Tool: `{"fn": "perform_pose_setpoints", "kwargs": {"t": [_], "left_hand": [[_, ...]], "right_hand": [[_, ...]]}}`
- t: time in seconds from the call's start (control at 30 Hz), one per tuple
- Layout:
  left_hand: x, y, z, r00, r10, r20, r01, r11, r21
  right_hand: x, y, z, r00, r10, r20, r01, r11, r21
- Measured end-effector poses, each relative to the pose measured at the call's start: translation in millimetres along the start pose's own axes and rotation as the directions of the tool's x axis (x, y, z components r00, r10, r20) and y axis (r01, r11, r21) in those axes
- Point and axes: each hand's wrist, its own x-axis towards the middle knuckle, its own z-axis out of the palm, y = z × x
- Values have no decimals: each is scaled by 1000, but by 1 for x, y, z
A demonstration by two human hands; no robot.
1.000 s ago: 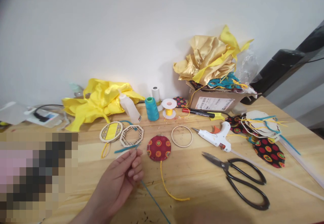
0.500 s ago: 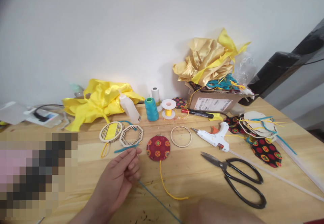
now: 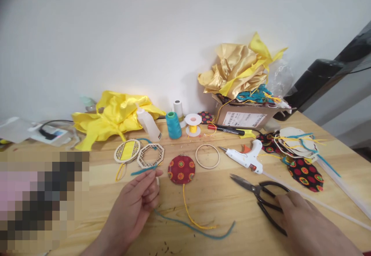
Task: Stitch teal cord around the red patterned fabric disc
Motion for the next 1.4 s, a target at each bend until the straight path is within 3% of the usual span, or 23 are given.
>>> {"fn": "perform_pose_setpoints", "kwargs": {"t": [0.13, 0.2, 0.23, 0.3, 0.37, 0.43, 0.5, 0.57, 0.67, 0.77, 1.03, 1.4], "left_hand": [[-1, -1, 0, 1000, 5, -10, -4, 1000, 2], [-2, 0, 1, 1000, 5, -13, -5, 1000, 4], [-2, 1, 2, 1000, 6, -15, -6, 1000, 4], [-3, 2, 3, 1000, 2, -17, -2, 1000, -2], [-3, 2, 3, 1000, 0, -13, 0, 1000, -12], [-3, 2, 3, 1000, 4, -7, -4, 1000, -13], [-3, 1, 2, 1000, 4, -11, -4, 1000, -3], [-3, 1, 2, 1000, -11, -19, 11, 1000, 9], [-1, 1, 2, 999, -38, -8, 38, 999, 14], [1, 0, 1, 999, -44, 13, 44, 999, -6], [2, -1, -1, 999, -42, 23, 43, 998, -45], [-4, 0, 3, 999, -38, -14, 38, 999, -34]], "right_hand": [[13, -57, -24, 995, -16, 100, 3, 991, 133], [23, -98, -31, 984, -59, 167, 0, 944, 331], [29, -118, -31, 972, -82, 219, -31, 882, 470], [43, -156, -22, 908, -279, 313, -62, 649, 759], [60, -189, -8, 861, -433, 267, -91, 386, 918], [78, -215, 5, 853, -442, 278, -196, 222, 955], [96, -237, 9, 836, -396, 380, -365, 117, 924], [112, -253, 3, 794, -376, 477, -505, 28, 863], [132, -267, -17, 773, -389, 501, -568, -74, 820], [148, -272, -37, 791, -403, 460, -543, -115, 832], [183, -268, -75, 845, -373, 384, -452, -113, 885], [182, -252, -131, 905, -393, 165, -159, 50, 986]]}}
